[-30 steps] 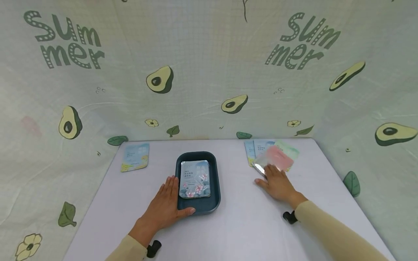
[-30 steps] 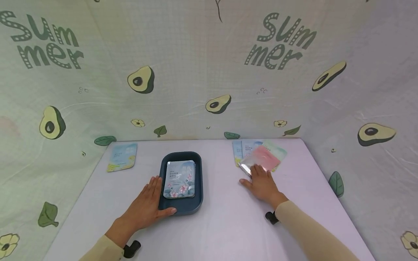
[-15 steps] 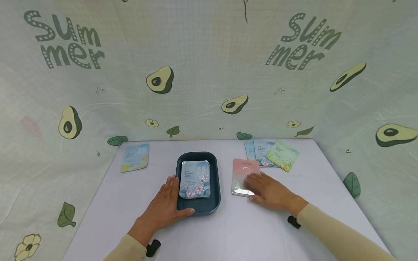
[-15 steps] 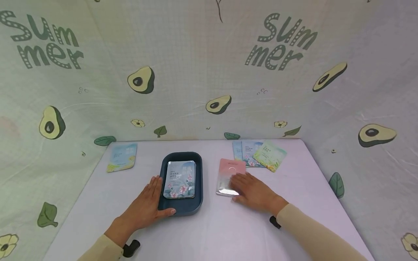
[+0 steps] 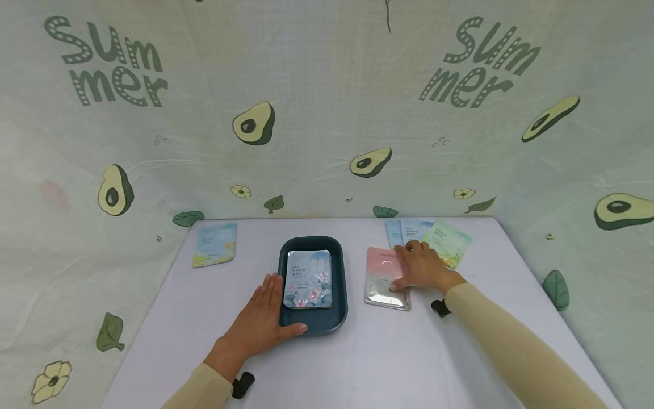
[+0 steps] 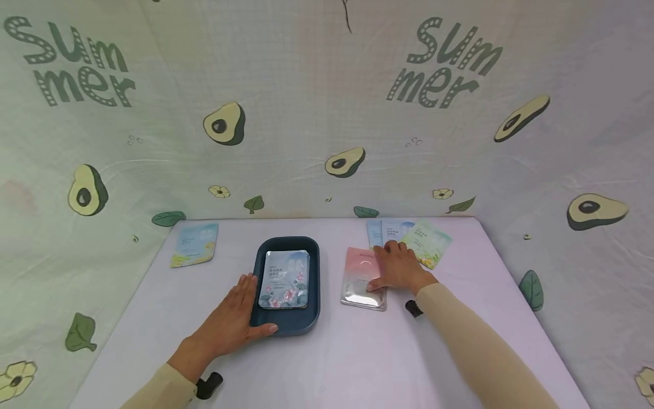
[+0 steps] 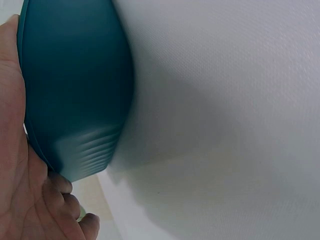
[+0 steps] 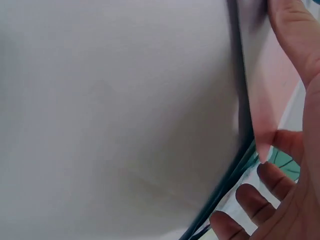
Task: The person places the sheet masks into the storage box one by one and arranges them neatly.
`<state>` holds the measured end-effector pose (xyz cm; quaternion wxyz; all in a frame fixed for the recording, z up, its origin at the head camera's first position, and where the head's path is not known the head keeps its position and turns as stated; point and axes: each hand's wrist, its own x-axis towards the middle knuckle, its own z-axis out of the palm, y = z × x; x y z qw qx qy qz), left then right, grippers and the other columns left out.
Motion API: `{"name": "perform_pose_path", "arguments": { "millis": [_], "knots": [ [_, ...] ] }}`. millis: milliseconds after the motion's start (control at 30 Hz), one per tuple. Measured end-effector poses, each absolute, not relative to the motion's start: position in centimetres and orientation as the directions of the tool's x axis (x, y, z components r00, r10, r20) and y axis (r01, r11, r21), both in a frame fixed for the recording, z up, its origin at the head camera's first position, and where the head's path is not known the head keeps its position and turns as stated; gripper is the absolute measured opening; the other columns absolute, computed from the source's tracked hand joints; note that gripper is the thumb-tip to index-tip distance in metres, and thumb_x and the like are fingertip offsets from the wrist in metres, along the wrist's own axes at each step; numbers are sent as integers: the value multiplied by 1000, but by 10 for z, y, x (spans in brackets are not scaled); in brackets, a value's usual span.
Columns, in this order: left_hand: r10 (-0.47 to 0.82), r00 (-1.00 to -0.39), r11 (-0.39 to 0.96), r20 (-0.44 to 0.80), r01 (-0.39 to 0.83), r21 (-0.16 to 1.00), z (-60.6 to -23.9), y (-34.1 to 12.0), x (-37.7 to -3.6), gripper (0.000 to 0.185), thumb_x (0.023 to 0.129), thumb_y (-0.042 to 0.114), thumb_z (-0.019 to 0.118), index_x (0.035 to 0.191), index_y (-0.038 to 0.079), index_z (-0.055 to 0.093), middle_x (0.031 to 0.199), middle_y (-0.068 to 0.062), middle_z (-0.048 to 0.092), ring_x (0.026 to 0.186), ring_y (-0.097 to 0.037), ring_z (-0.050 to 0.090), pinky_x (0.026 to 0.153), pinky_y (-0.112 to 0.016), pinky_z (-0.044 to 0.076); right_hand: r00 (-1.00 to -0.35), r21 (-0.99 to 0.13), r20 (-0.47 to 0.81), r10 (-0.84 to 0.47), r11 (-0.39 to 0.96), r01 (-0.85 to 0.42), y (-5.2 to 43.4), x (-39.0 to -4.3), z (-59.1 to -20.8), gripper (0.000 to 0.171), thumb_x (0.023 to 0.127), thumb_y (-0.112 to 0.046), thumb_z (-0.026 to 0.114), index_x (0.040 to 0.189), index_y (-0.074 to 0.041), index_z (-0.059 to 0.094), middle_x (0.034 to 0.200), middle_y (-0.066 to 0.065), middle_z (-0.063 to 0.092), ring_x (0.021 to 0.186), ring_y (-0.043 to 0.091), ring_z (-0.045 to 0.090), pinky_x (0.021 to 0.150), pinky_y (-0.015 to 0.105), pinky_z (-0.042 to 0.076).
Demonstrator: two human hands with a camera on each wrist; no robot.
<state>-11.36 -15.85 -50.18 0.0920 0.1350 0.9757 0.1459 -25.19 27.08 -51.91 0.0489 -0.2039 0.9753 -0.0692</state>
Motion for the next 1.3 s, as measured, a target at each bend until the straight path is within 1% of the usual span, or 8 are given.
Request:
{"name": "perform_pose_path", "arguments": {
  "millis": [133, 467, 733, 967, 1033, 1133, 1233, 1300],
  "knots": [
    [290, -946, 925, -146, 238, 298, -503, -158, -114, 132, 86, 89, 54, 168, -2, 8, 177, -21, 8, 165, -38, 6, 132, -56, 18, -913, -166, -70, -403, 907, -387, 267, -254, -518, 113, 66, -75, 88, 151, -8, 53, 149, 25, 45, 130, 48, 45, 105, 69, 43],
    [285, -946, 931, -158, 233, 281, -503, -160, -115, 134, 84, 92, 52, 168, -1, 4, 177, -19, 5, 165, -35, 3, 132, -54, 16, -907, -191, 59, -416, 888, -419, 261, -244, -516, 109, 63, -60, 97, 145, -6, 49, 147, 26, 46, 129, 48, 46, 101, 66, 45],
    [282, -947, 924, -150, 227, 308, -503, -159, -115, 133, 84, 89, 56, 168, -2, 6, 177, -20, 7, 165, -36, 4, 132, -55, 17, -895, -177, 125, -429, 878, -445, 259, -233, -517, 102, 69, -52, 98, 145, -9, 48, 144, 22, 53, 131, 47, 46, 100, 64, 43],
    [281, -948, 923, -149, 224, 312, -503, -158, -117, 133, 84, 88, 58, 168, -3, 8, 177, -20, 8, 165, -37, 5, 132, -56, 18, -913, -140, 37, -407, 902, -408, 262, -235, -514, 130, 69, -66, 92, 165, -5, 27, 156, 26, 42, 141, 50, 39, 106, 69, 39],
    [282, -948, 922, -149, 225, 314, -503, -158, -117, 133, 84, 88, 58, 168, -2, 8, 177, -20, 7, 165, -37, 5, 132, -56, 18, -916, -135, -10, -401, 908, -396, 264, -239, -514, 130, 69, -71, 89, 165, -6, 30, 158, 25, 40, 142, 52, 38, 107, 72, 39],
    [283, -948, 919, -147, 224, 323, -505, -158, -117, 133, 85, 89, 57, 168, -2, 7, 177, -20, 7, 165, -37, 5, 132, -56, 18, -914, -154, -54, -402, 908, -390, 264, -243, -514, 121, 68, -73, 88, 158, -6, 45, 159, 25, 40, 142, 53, 38, 107, 74, 38],
    [284, -948, 916, -146, 223, 332, -505, -158, -116, 132, 85, 88, 57, 168, -2, 7, 177, -20, 8, 165, -37, 5, 131, -56, 18, -911, -176, -41, -411, 900, -398, 264, -244, -516, 112, 67, -72, 90, 150, -7, 53, 159, 24, 41, 141, 53, 38, 107, 74, 38],
    [279, -949, 916, -144, 219, 335, -504, -158, -116, 132, 85, 87, 58, 168, -2, 8, 177, -20, 8, 165, -38, 5, 131, -57, 18, -907, -185, -15, -421, 893, -411, 264, -245, -518, 109, 66, -69, 91, 148, -9, 53, 158, 24, 41, 141, 52, 38, 107, 72, 38]
  ]
}}
